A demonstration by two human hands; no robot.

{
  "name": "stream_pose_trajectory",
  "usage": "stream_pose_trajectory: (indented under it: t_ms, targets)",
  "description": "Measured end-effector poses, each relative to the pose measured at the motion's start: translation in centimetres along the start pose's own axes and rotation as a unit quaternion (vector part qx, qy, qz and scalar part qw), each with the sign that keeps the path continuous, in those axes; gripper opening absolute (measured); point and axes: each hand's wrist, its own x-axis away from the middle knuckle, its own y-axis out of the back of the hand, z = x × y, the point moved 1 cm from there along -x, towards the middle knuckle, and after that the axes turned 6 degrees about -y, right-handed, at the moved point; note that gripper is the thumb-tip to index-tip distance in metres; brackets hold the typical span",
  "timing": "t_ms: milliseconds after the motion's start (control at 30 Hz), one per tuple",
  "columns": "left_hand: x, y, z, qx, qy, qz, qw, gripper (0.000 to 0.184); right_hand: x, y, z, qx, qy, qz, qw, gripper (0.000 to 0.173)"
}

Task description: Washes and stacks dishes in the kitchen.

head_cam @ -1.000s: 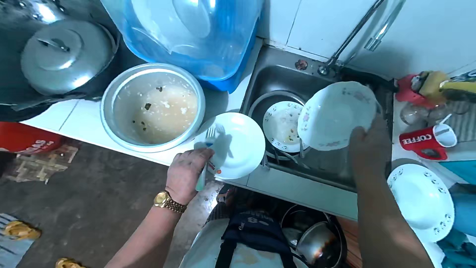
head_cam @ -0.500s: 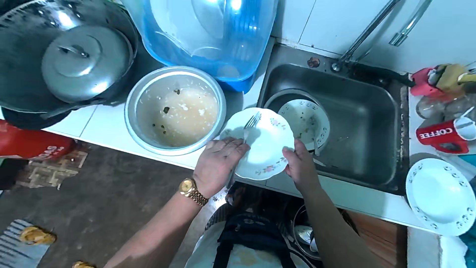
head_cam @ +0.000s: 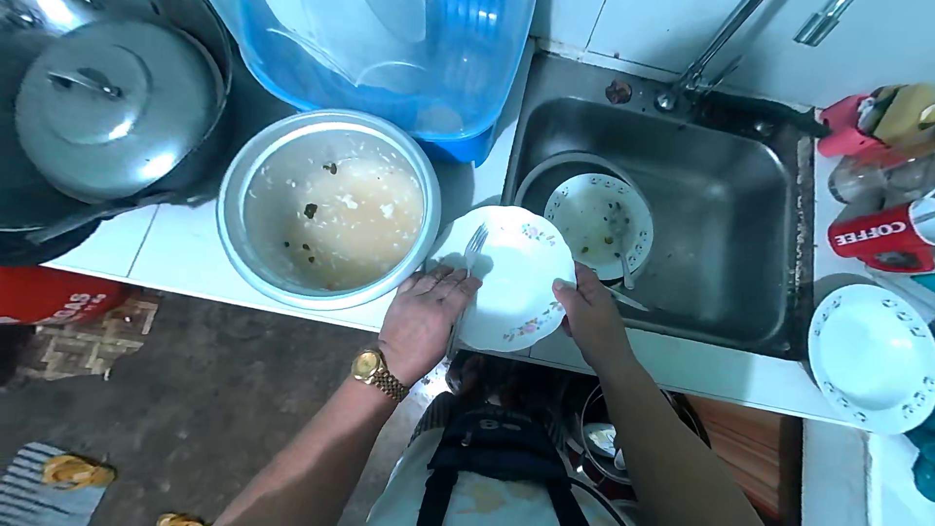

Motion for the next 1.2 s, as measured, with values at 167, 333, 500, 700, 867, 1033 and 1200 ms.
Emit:
stream_pose_trajectory:
  t_ms: [167, 333, 500, 700, 867, 1033, 1200]
  targets:
    - [0.0, -0.1, -0.8, 0.084, -0.03, -0.124, 0.988, 0.028, -0.1, 2.8, -0.5, -0.058, 0.033, -0.066, 0.996, 0.034]
    - [-2.1, -0.2, -3.3, 0.198, 0.02, -0.209, 0.957, 0.03, 0.2, 4.0, 0.3, -0.174, 0.022, -0.09, 0.98, 0.029]
    - [-4.5, 1.6, -3.7, 0.125, 0.007, -0.153, 0.98, 0.033, 0.8, 3.8, 0.3, -0.232, 0.053, -0.075, 0.968, 0.026]
    - [-4.0, 3.1, -3.4, 0.078, 0.022, -0.053, 0.995, 0.035, 0.7, 3.7, 0.2, -0.223, 0.055, -0.038, 0.972, 0.03]
    - [-0.7, 2.2, -2.0, 0.109, 0.067, -0.001, 0.992, 0.038, 0.4, 2.2, -0.4, -0.139, 0.029, 0.01, 0.99, 0.035]
    - [2.1, 1.6, -0.1, 0.145, 0.071, 0.074, 0.984, 0.049, -1.1, 0.8, -1.3, -0.102, 0.046, 0.06, 0.992, 0.033]
    - [2.8, 1.5, 0.4, 0.109, 0.039, 0.102, 0.988, 0.059, -1.8, 0.2, -0.9, -0.065, 0.042, 0.063, 0.995, 0.033]
